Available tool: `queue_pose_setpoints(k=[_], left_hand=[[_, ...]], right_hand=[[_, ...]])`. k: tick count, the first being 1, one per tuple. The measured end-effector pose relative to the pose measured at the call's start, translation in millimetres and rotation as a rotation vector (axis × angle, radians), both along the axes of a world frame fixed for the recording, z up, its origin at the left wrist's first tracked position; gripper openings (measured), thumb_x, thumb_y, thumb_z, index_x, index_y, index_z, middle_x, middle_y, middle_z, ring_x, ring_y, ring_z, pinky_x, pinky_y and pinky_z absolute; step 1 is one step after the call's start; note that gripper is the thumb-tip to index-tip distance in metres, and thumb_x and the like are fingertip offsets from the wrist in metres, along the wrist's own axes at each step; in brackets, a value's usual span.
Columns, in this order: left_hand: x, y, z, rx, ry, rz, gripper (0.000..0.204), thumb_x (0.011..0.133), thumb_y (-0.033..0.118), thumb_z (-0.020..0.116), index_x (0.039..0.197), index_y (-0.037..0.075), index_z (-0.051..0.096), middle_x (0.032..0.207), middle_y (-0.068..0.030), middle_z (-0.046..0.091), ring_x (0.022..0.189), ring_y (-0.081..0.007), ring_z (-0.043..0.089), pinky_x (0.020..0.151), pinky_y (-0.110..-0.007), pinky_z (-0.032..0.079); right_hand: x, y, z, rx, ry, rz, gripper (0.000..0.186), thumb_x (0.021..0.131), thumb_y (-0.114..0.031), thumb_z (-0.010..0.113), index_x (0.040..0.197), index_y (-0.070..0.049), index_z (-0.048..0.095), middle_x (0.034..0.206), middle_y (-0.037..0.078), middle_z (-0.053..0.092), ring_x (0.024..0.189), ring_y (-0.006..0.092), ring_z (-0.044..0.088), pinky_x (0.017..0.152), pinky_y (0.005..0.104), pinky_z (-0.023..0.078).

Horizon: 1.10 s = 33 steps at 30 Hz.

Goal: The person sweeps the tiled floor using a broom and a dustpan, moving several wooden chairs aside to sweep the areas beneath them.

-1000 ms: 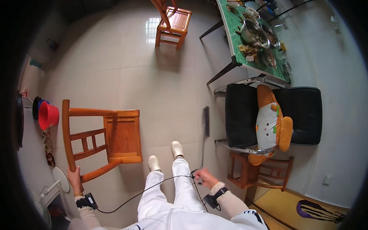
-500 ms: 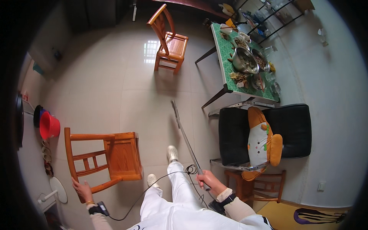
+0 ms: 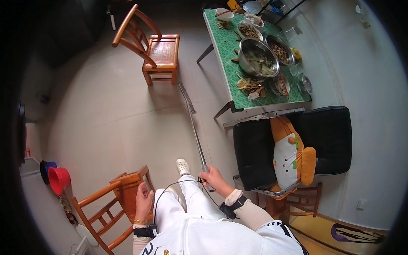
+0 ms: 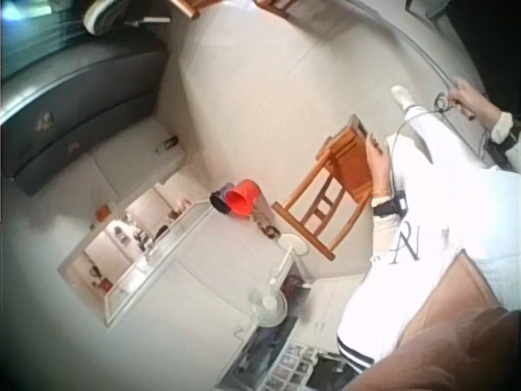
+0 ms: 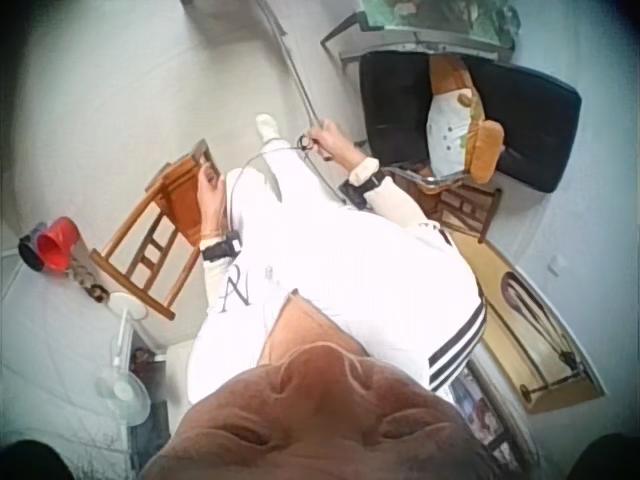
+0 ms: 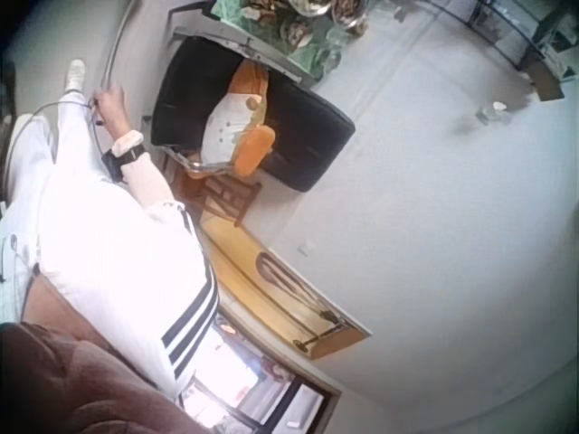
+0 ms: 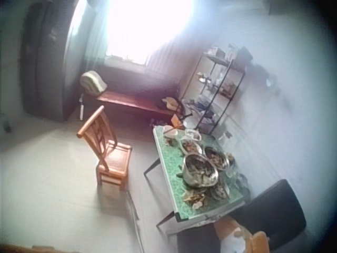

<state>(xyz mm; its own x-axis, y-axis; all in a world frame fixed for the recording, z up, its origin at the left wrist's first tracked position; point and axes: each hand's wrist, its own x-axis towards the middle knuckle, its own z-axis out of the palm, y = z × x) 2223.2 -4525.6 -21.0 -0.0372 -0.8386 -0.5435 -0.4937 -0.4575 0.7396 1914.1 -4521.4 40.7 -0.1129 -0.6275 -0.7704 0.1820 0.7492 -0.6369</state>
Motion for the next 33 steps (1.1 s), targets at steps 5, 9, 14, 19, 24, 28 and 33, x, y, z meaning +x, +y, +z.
queue_pose_setpoints(k=[5,9,14,19,24,28,33], left_hand=[[-13.0,-94.1,13.5,-0.137,0.004,-0.146,0.038,0.081,0.009,0.056,0.116,0.003,0.045,0.1,-0.0142,0.056,0.089,-0.0216,0.056,0.08,-0.031,0.046],[-9.7,-160.1,7.5,-0.127,0.029,-0.166,0.038,0.079,0.007,0.057,0.114,0.001,0.045,0.1,-0.0158,0.057,0.088,-0.0257,0.057,0.078,-0.033,0.046],[-4.2,-264.3,-10.9,-0.069,0.117,-0.257,0.036,0.08,0.006,0.055,0.114,0.001,0.045,0.096,-0.0159,0.057,0.084,-0.024,0.058,0.075,-0.033,0.046],[4.1,-365.7,-41.1,-0.048,0.193,-0.305,0.03,0.082,0.005,0.053,0.111,0.002,0.048,0.094,-0.0146,0.058,0.083,-0.0229,0.058,0.075,-0.032,0.047],[36.2,-415.4,-67.7,0.131,0.166,-0.208,0.025,0.082,0.006,0.052,0.107,0.001,0.05,0.085,-0.0101,0.059,0.076,-0.0185,0.058,0.072,-0.029,0.047],[38.9,-438.2,-82.6,0.236,0.109,-0.25,0.022,0.082,0.006,0.052,0.103,0.0,0.052,0.082,-0.0095,0.06,0.073,-0.0167,0.058,0.071,-0.028,0.047],[-5.3,-460.4,-105.4,0.282,0.076,-0.262,0.021,0.083,0.006,0.051,0.103,0.0,0.053,0.083,-0.009,0.059,0.076,-0.0157,0.057,0.07,-0.027,0.046]], right_hand=[[-12.0,-63.6,5.1,0.029,0.012,-0.076,0.012,0.081,-0.01,0.053,0.075,-0.002,0.046,0.058,0.002,0.049,0.042,0.0076,0.045,0.039,0.0219,0.036],[-6.4,-110.7,0.1,0.026,0.023,-0.161,0.015,0.082,-0.012,0.053,0.073,-0.002,0.046,0.057,0.003,0.049,0.042,0.0081,0.045,0.038,0.0217,0.036],[19.6,-180.1,-15.3,0.058,0.107,-0.272,0.015,0.082,-0.012,0.054,0.073,-0.002,0.046,0.057,0.003,0.049,0.041,0.0084,0.046,0.037,0.0217,0.036],[37.7,-260.5,-52.7,0.14,0.191,-0.416,0.013,0.081,-0.011,0.055,0.073,-0.005,0.047,0.058,0.002,0.05,0.039,0.0082,0.046,0.036,0.0215,0.037],[47.6,-307.6,-88.6,0.202,0.213,-0.598,0.011,0.08,-0.009,0.055,0.076,-0.003,0.046,0.059,0.004,0.049,0.038,0.0109,0.045,0.035,0.0248,0.038],[38.7,-331.9,-132.8,0.185,0.308,-0.71,0.011,0.079,-0.008,0.055,0.076,-0.002,0.046,0.059,0.004,0.049,0.04,0.0122,0.046,0.037,0.0255,0.039],[-21.7,-369.0,-224.9,0.154,0.501,-0.895,0.016,0.078,-0.007,0.054,0.067,-0.006,0.043,0.056,0.003,0.047,0.038,0.0123,0.044,0.035,0.026,0.036]])
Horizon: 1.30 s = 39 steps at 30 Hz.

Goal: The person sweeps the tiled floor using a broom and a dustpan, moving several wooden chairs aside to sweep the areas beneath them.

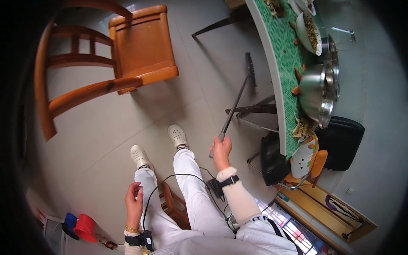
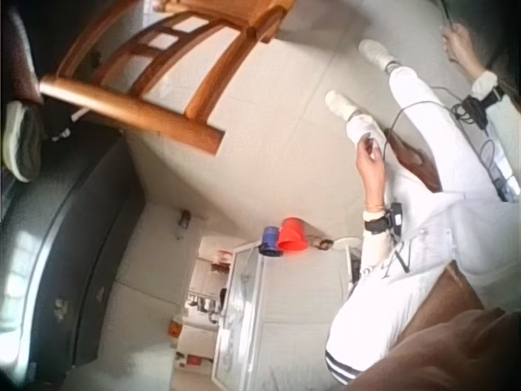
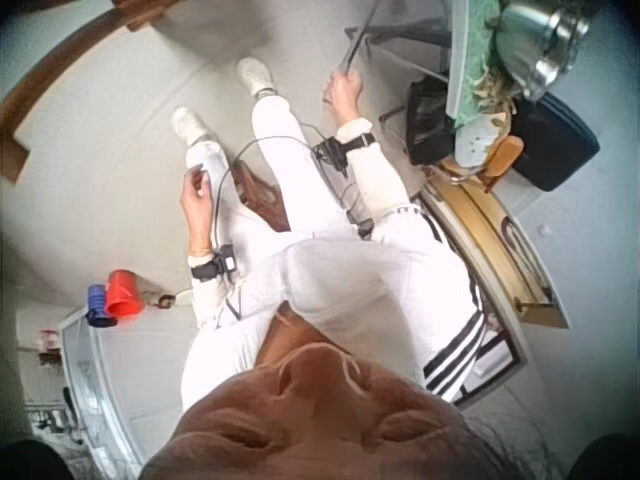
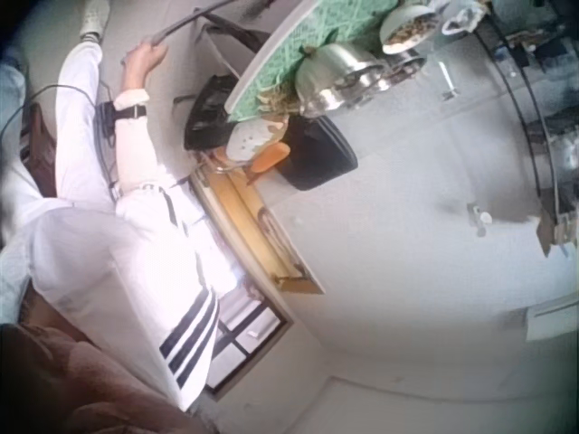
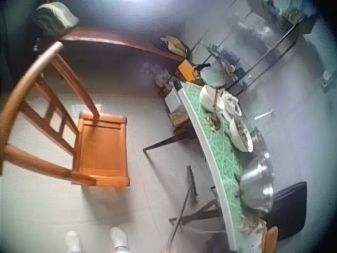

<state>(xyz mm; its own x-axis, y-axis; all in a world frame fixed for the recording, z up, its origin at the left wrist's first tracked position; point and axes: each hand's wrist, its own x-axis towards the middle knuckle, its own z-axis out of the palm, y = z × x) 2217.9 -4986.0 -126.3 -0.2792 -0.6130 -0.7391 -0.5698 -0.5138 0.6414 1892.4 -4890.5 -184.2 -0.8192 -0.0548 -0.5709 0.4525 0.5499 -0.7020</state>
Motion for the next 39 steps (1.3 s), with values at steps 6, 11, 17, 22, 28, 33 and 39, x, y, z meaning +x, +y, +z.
queue_pose_setpoints(k=[6,11,17,22,28,33,39], left_hand=[[-53.4,-4.9,-21.2,0.141,-0.055,-0.016,0.021,0.084,0.007,0.052,0.104,0.001,0.053,0.084,-0.0087,0.06,0.077,-0.0152,0.057,0.07,-0.026,0.045],[-69.9,0.7,-37.4,0.184,-0.057,-0.091,0.02,0.084,0.006,0.052,0.104,0.0,0.053,0.083,-0.0075,0.06,0.074,-0.0134,0.056,0.069,-0.026,0.045],[-73.6,-19.6,-25.9,0.165,-0.068,-0.093,0.02,0.085,0.009,0.052,0.104,0.0,0.052,0.083,-0.007,0.059,0.075,-0.0126,0.055,0.069,-0.025,0.044],[-70.1,-46.3,-4.8,0.088,-0.01,-0.062,0.02,0.087,0.009,0.051,0.104,-0.001,0.052,0.084,-0.0072,0.059,0.076,-0.012,0.055,0.07,-0.024,0.044],[-44.2,-60.6,34.7,0.097,-0.028,-0.076,0.021,0.086,0.008,0.052,0.104,-0.002,0.051,0.09,-0.0056,0.057,0.083,-0.0119,0.053,0.076,-0.024,0.043],[-9.7,-54.2,44.5,0.002,0.023,-0.12,0.02,0.086,0.008,0.052,0.103,-0.002,0.052,0.087,-0.0082,0.06,0.079,-0.0138,0.056,0.073,-0.025,0.045],[20.6,-64.2,60.0,-0.113,0.017,-0.259,0.018,0.085,0.007,0.051,0.101,-0.001,0.054,0.082,-0.011,0.061,0.073,-0.0161,0.058,0.067,-0.027,0.047]], right_hand=[[-107.6,-6.5,-90.0,0.13,0.131,-0.1,0.01,0.074,-0.007,0.052,0.072,0.0,0.045,0.057,0.007,0.048,0.041,0.0175,0.048,0.036,0.0306,0.039],[-171.9,6.1,-123.5,0.167,-0.225,-0.197,0.013,0.082,-0.015,0.046,0.078,-0.004,0.041,0.061,0.006,0.04,0.047,0.0165,0.043,0.041,0.033,0.04],[-63.6,-33.3,-96.4,0.082,-0.371,-0.338,0.015,0.085,-0.021,0.042,0.083,-0.007,0.039,0.06,0.008,0.042,0.046,0.0185,0.043,0.04,0.0345,0.04],[8.1,-90.4,-34.9,-0.142,-0.526,-0.477,0.018,0.084,-0.021,0.044,0.09,-0.004,0.041,0.059,0.007,0.041,0.044,0.0177,0.042,0.039,0.0334,0.04],[66.8,-104.4,55.1,-0.279,-0.716,-0.43,0.02,0.084,-0.022,0.047,0.092,-0.008,0.036,0.064,0.007,0.042,0.049,0.0179,0.044,0.041,0.0331,0.041],[106.2,-27.2,112.1,-0.16,-0.854,-0.255,0.021,0.086,-0.028,0.05,0.092,-0.017,0.033,0.064,0.004,0.04,0.048,0.0156,0.044,0.041,0.0328,0.04],[76.1,53.5,268.4,-0.199,-0.746,-0.035,0.019,0.087,-0.018,0.05,0.071,-0.009,0.042,0.055,0.0,0.044,0.041,0.0093,0.042,0.035,0.0235,0.033]])
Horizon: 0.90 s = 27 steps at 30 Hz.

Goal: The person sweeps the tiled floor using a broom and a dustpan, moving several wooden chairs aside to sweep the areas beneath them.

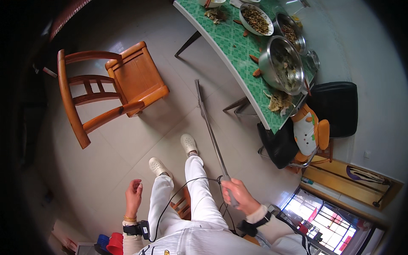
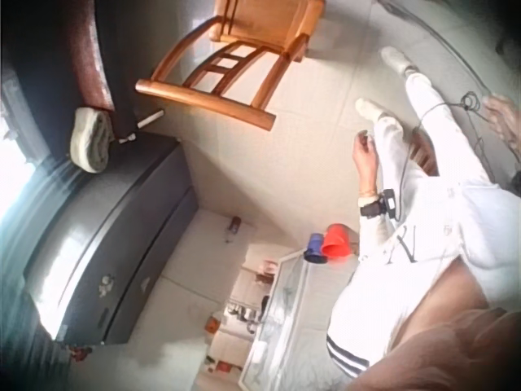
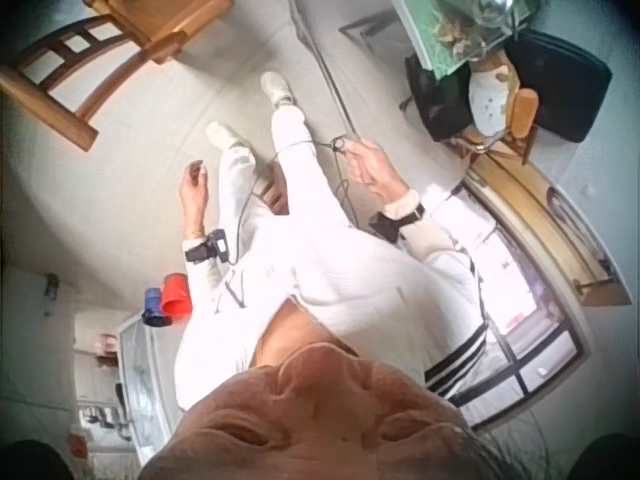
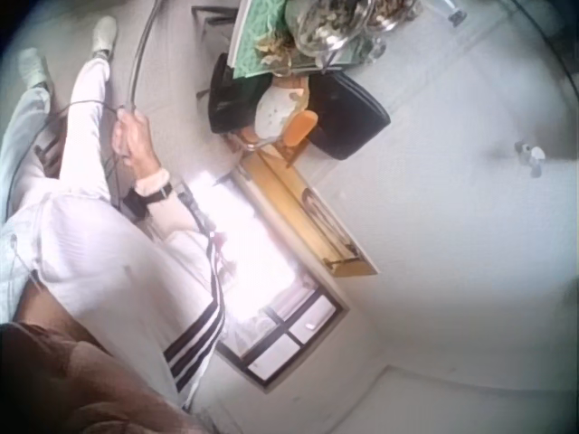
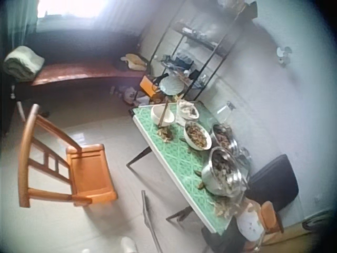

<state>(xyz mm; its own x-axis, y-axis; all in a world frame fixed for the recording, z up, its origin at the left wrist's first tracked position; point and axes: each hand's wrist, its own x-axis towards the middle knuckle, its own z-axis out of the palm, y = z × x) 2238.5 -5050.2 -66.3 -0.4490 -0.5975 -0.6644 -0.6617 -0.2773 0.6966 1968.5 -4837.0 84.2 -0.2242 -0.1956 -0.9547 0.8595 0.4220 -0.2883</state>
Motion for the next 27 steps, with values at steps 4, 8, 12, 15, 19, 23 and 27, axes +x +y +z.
queue_pose_setpoints(k=[4,8,12,15,19,23,27], left_hand=[[13.1,3.5,5.9,-0.004,-0.024,-0.03,0.018,0.086,0.01,0.051,0.1,-0.001,0.054,0.082,-0.007,0.06,0.073,-0.0121,0.055,0.067,-0.024,0.045],[16.6,20.4,0.6,0.033,-0.041,-0.033,0.018,0.086,0.01,0.051,0.1,-0.001,0.054,0.081,-0.0073,0.061,0.073,-0.0123,0.056,0.067,-0.024,0.046],[4.2,47.6,-10.1,0.086,-0.031,-0.049,0.018,0.085,0.008,0.052,0.1,-0.001,0.054,0.083,-0.0104,0.061,0.073,-0.0162,0.058,0.067,-0.027,0.047],[-10.6,63.0,-8.4,0.098,-0.005,-0.061,0.019,0.083,0.006,0.053,0.1,0.0,0.055,0.083,-0.0129,0.061,0.073,-0.0198,0.06,0.068,-0.029,0.048],[-25.1,78.0,-6.1,0.083,0.021,-0.1,0.019,0.083,0.006,0.054,0.1,0.001,0.054,0.084,-0.0128,0.061,0.073,-0.0193,0.059,0.068,-0.029,0.047],[-34.2,88.1,-14.6,0.095,-0.026,-0.104,0.018,0.083,0.006,0.053,0.1,0.001,0.054,0.084,-0.0126,0.061,0.073,-0.0191,0.06,0.068,-0.029,0.048],[-54.0,98.9,-17.6,0.068,-0.055,-0.12,0.018,0.083,0.006,0.053,0.1,0.001,0.054,0.084,-0.0128,0.062,0.071,-0.0187,0.06,0.067,-0.028,0.048]], right_hand=[[25.8,49.7,37.4,0.16,0.015,0.125,0.019,0.087,-0.016,0.049,0.072,-0.008,0.041,0.056,0.001,0.044,0.041,0.0093,0.042,0.035,0.0231,0.033],[26.0,74.5,80.7,0.106,-0.168,-0.202,0.012,0.089,-0.016,0.045,0.083,-0.005,0.048,0.057,0.001,0.043,0.039,0.009,0.039,0.035,0.0228,0.032],[15.8,102.5,93.2,-0.145,-0.459,-0.771,0.016,0.089,-0.012,0.041,0.097,0.0,0.049,0.058,0.0,0.04,0.039,0.0057,0.036,0.035,0.0206,0.031],[18.5,112.9,82.8,-0.227,-0.445,-0.933,0.016,0.087,-0.007,0.039,0.097,0.003,0.045,0.058,-0.001,0.039,0.038,0.0036,0.035,0.034,0.0183,0.03],[12.6,143.2,55.6,-0.204,-0.283,-0.83,0.017,0.083,-0.005,0.04,0.097,0.002,0.045,0.057,-0.001,0.04,0.036,0.0038,0.034,0.033,0.0185,0.029],[-12.0,182.3,25.4,-0.274,-0.181,-0.805,0.019,0.083,-0.008,0.039,0.099,0.0,0.045,0.055,-0.001,0.038,0.035,0.0054,0.036,0.032,0.0197,0.031],[-48.9,192.6,-31.2,-0.063,0.142,-0.494,0.017,0.084,-0.01,0.043,0.099,-0.006,0.047,0.054,-0.004,0.037,0.036,0.005,0.033,0.031,0.0195,0.028]])
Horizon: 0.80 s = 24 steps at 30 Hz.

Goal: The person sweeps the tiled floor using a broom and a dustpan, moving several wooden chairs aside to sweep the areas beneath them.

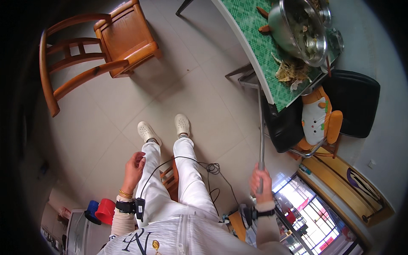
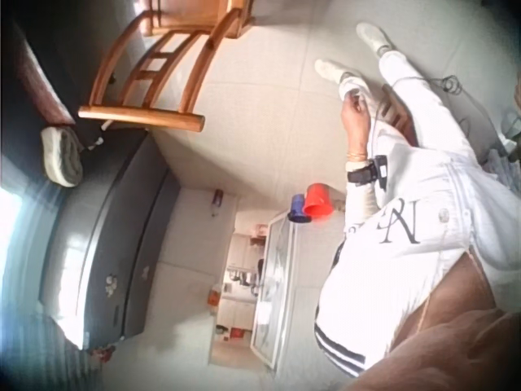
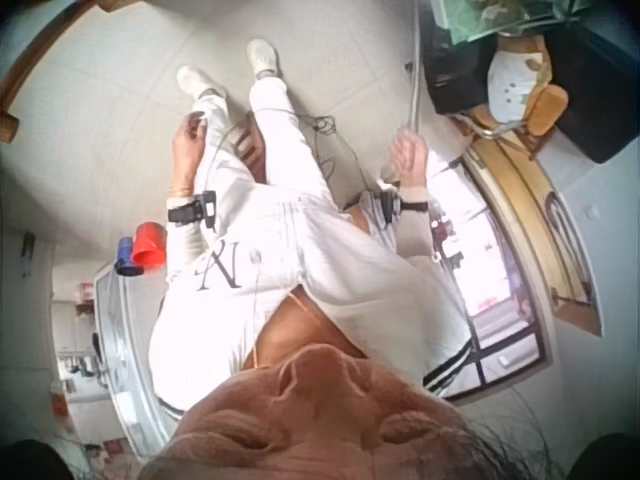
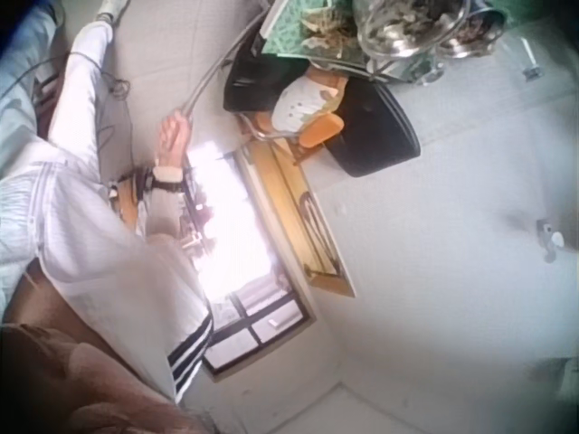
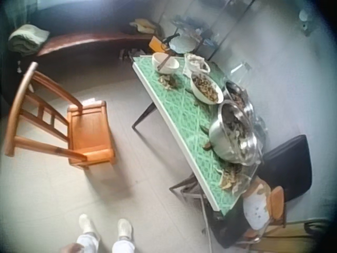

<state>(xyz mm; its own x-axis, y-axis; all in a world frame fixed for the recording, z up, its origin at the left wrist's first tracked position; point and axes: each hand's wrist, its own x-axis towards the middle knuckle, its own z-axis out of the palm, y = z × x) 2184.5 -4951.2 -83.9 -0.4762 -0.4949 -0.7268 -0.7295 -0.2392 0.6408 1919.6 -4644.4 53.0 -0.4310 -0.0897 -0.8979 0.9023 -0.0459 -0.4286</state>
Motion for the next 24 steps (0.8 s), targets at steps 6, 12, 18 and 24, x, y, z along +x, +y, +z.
queue_pose_setpoints(k=[6,12,18,24], left_hand=[[-25.5,30.8,-1.5,0.0,-0.025,-0.04,0.017,0.083,0.005,0.053,0.099,0.0,0.054,0.083,-0.0132,0.062,0.071,-0.0189,0.06,0.066,-0.028,0.048],[-27.6,58.6,-1.9,0.048,-0.083,-0.111,0.017,0.084,0.006,0.052,0.099,-0.001,0.054,0.079,-0.0123,0.062,0.067,-0.0186,0.06,0.064,-0.027,0.047],[-48.9,70.2,1.5,-0.007,-0.01,-0.122,0.018,0.084,0.007,0.053,0.1,0.0,0.054,0.083,-0.0133,0.062,0.07,-0.0197,0.061,0.064,-0.028,0.048],[-62.0,68.7,13.8,-0.006,0.018,-0.158,0.019,0.084,0.008,0.053,0.101,0.001,0.053,0.084,-0.0143,0.062,0.071,-0.0225,0.061,0.065,-0.03,0.048]], right_hand=[[-102.7,-16.1,-151.7,0.035,0.214,0.083,0.024,0.087,-0.03,0.05,0.096,-0.008,0.049,0.055,-0.001,0.041,0.042,0.0083,0.038,0.037,0.0226,0.032],[-149.7,-13.6,-244.4,0.493,0.107,0.365,0.035,0.091,-0.04,0.039,0.084,-0.006,0.044,0.055,0.005,0.044,0.041,0.0166,0.044,0.033,0.0314,0.034],[-44.3,22.4,-236.4,0.633,0.089,0.614,0.038,0.091,-0.043,0.036,0.078,-0.008,0.039,0.048,0.006,0.038,0.033,0.0186,0.036,0.027,0.0351,0.03],[5.4,39.6,-170.6,0.472,-0.147,0.487,0.037,0.091,-0.044,0.035,0.082,-0.008,0.038,0.051,0.006,0.039,0.036,0.018,0.037,0.031,0.0353,0.033]])
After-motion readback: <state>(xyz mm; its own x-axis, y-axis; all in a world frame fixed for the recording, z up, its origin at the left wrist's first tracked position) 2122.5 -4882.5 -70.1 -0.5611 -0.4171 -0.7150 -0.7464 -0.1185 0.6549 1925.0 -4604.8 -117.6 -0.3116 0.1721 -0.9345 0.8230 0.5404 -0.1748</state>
